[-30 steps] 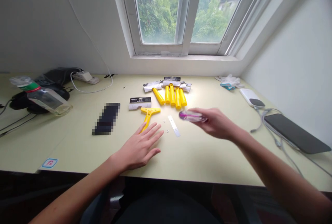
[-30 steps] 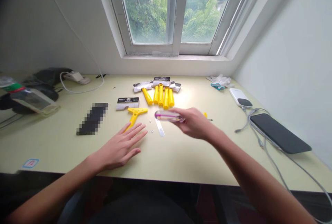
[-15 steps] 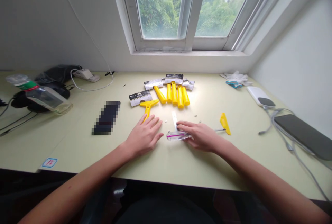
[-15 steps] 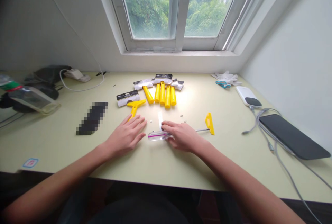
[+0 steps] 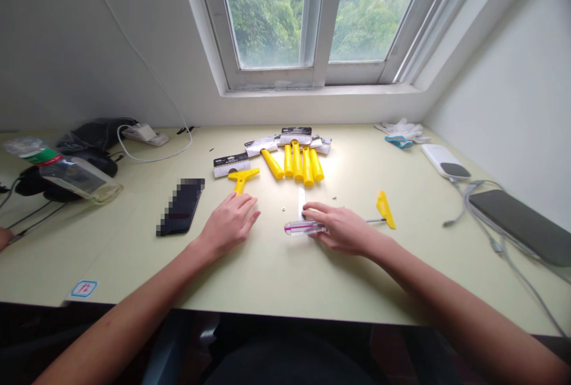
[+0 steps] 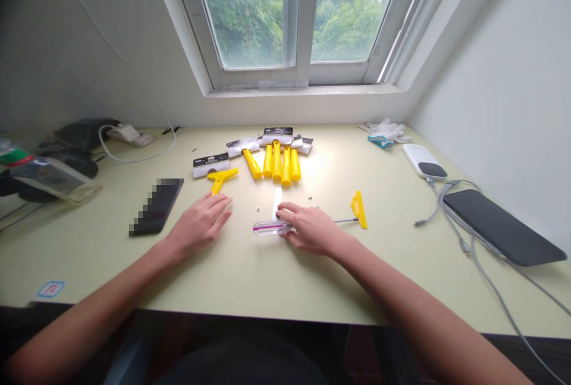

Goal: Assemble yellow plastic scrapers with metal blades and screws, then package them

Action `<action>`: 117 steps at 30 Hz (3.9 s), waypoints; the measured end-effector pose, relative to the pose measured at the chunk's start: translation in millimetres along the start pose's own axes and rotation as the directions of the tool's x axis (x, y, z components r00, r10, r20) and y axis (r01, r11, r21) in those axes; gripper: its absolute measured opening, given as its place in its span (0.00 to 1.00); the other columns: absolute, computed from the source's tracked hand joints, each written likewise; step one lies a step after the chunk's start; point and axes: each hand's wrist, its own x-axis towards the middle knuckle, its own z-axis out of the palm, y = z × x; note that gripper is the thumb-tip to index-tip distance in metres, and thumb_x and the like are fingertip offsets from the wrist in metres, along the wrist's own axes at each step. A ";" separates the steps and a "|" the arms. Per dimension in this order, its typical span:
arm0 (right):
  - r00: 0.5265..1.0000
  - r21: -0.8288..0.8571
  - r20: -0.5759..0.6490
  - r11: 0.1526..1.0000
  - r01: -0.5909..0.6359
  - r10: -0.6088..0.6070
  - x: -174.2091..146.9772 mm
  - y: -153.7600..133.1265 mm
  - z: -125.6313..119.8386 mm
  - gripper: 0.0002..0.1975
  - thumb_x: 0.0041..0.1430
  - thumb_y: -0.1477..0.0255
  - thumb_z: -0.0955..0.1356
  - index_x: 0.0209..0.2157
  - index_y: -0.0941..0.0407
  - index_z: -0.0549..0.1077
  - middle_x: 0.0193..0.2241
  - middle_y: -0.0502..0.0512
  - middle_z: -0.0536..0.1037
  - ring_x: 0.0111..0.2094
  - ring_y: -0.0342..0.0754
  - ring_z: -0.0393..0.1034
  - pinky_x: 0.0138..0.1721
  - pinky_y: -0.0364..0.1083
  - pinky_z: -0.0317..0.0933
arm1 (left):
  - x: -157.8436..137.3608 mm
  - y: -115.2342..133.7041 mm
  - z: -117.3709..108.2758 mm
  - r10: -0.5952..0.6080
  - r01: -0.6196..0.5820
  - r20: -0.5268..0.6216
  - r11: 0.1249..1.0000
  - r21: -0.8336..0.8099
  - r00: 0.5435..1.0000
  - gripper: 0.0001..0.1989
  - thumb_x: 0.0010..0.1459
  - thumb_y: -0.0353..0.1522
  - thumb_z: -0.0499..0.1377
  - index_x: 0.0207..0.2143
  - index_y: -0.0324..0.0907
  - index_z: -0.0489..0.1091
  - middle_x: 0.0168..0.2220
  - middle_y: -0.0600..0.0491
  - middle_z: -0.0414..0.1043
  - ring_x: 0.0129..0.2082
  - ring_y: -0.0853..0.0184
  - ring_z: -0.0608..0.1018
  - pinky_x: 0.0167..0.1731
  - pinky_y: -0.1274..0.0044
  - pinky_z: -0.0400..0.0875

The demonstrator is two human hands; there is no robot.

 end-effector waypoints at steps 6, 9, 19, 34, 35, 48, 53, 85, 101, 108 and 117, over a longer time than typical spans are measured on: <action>1.000 -0.023 0.004 1.000 -0.006 0.006 -3.0 1.9 4.7 0.19 0.63 0.68 0.62 0.56 0.49 0.66 0.56 0.54 0.69 0.45 0.51 0.74 0.40 0.49 0.69 | 3.3 14.0 -5.0 0.164 -0.162 -0.068 0.986 0.031 0.984 0.17 0.66 0.33 0.48 0.52 0.40 0.70 0.53 0.45 0.71 0.57 0.58 0.70 0.63 0.60 0.55; 1.000 -0.028 0.003 1.000 -0.007 0.007 -6.4 2.4 5.6 0.22 0.62 0.70 0.62 0.58 0.49 0.63 0.58 0.54 0.68 0.47 0.51 0.74 0.44 0.50 0.70 | 3.4 33.0 -5.2 0.352 -0.350 0.070 0.936 -0.034 0.933 0.21 0.67 0.36 0.47 0.60 0.41 0.64 0.62 0.45 0.62 0.64 0.57 0.61 0.64 0.60 0.53; 0.999 -0.024 0.035 1.000 -0.015 0.016 -12.7 1.9 2.3 0.24 0.63 0.71 0.60 0.61 0.50 0.60 0.61 0.54 0.64 0.49 0.52 0.73 0.47 0.52 0.69 | 7.5 35.3 6.7 0.360 -0.357 0.257 0.932 -0.062 0.897 0.34 0.67 0.49 0.38 0.68 0.40 0.49 0.69 0.45 0.45 0.69 0.58 0.50 0.67 0.63 0.42; 0.999 -0.142 0.032 0.990 -0.004 0.008 1.6 -16.9 5.3 0.20 0.63 0.67 0.62 0.57 0.52 0.65 0.55 0.57 0.70 0.37 0.50 0.76 0.33 0.47 0.67 | 9.7 23.4 3.2 0.280 -0.299 0.222 0.953 0.053 0.934 0.34 0.68 0.48 0.38 0.66 0.35 0.52 0.68 0.44 0.49 0.68 0.61 0.54 0.67 0.67 0.43; 1.000 -0.138 0.026 0.990 -0.001 0.005 0.5 -16.7 4.7 0.21 0.63 0.68 0.62 0.57 0.52 0.65 0.56 0.57 0.69 0.37 0.50 0.76 0.33 0.47 0.67 | 9.4 23.4 2.9 0.275 -0.294 0.221 0.954 0.057 0.936 0.34 0.68 0.48 0.38 0.66 0.35 0.52 0.68 0.43 0.49 0.68 0.61 0.54 0.67 0.67 0.43; 0.971 0.022 -0.029 0.972 -0.236 0.236 -25.4 59.6 -36.2 0.17 0.63 0.64 0.62 0.51 0.52 0.71 0.52 0.56 0.72 0.47 0.52 0.72 0.47 0.49 0.66 | 4.7 20.8 -7.6 0.283 -0.304 0.250 0.952 0.048 0.926 0.28 0.68 0.47 0.40 0.67 0.49 0.51 0.68 0.49 0.49 0.68 0.57 0.54 0.65 0.56 0.34; 0.968 0.018 0.016 0.968 -0.250 0.250 -19.1 56.6 -33.7 0.18 0.62 0.66 0.63 0.52 0.48 0.72 0.53 0.55 0.71 0.45 0.50 0.72 0.44 0.47 0.66 | 4.6 19.6 -4.3 0.277 -0.291 0.221 0.956 0.036 0.935 0.29 0.68 0.46 0.40 0.68 0.47 0.49 0.68 0.50 0.49 0.68 0.60 0.53 0.66 0.59 0.25; 0.924 0.136 -0.168 0.937 -0.322 0.342 -24.5 66.2 -33.9 0.13 0.62 0.61 0.61 0.32 0.54 0.71 0.29 0.53 0.75 0.30 0.46 0.67 0.29 0.43 0.57 | 72.3 -148.3 -31.3 -0.258 0.259 0.242 0.966 0.030 0.935 0.30 0.54 0.37 0.55 0.61 0.44 0.62 0.61 0.48 0.64 0.60 0.59 0.68 0.60 0.73 0.60; 0.859 0.104 -0.298 0.909 -0.404 0.416 -35.9 69.7 -44.6 0.14 0.63 0.61 0.61 0.37 0.54 0.73 0.30 0.54 0.76 0.29 0.46 0.68 0.29 0.43 0.56 | 134.7 -89.4 -51.8 -0.027 0.039 0.104 0.993 -0.109 0.994 0.28 0.58 0.37 0.54 0.62 0.46 0.61 0.62 0.52 0.62 0.60 0.61 0.66 0.61 0.73 0.58; 0.873 0.125 -0.245 0.907 -0.402 0.420 -36.1 70.4 -40.2 0.14 0.63 0.61 0.61 0.39 0.53 0.73 0.32 0.54 0.77 0.30 0.47 0.70 0.30 0.43 0.58 | 124.1 -155.5 -57.6 -0.280 0.276 0.214 0.960 0.050 0.936 0.32 0.52 0.35 0.58 0.61 0.42 0.62 0.61 0.48 0.65 0.58 0.58 0.69 0.58 0.74 0.62; 0.875 0.062 -0.136 0.886 -0.460 0.464 -33.2 62.3 -40.1 0.16 0.63 0.59 0.61 0.48 0.49 0.69 0.34 0.51 0.78 0.32 0.49 0.71 0.30 0.44 0.58 | 99.6 -179.7 -42.1 -0.355 0.345 0.211 0.935 0.082 0.911 0.34 0.51 0.34 0.57 0.62 0.41 0.61 0.65 0.46 0.58 0.63 0.57 0.62 0.61 0.70 0.58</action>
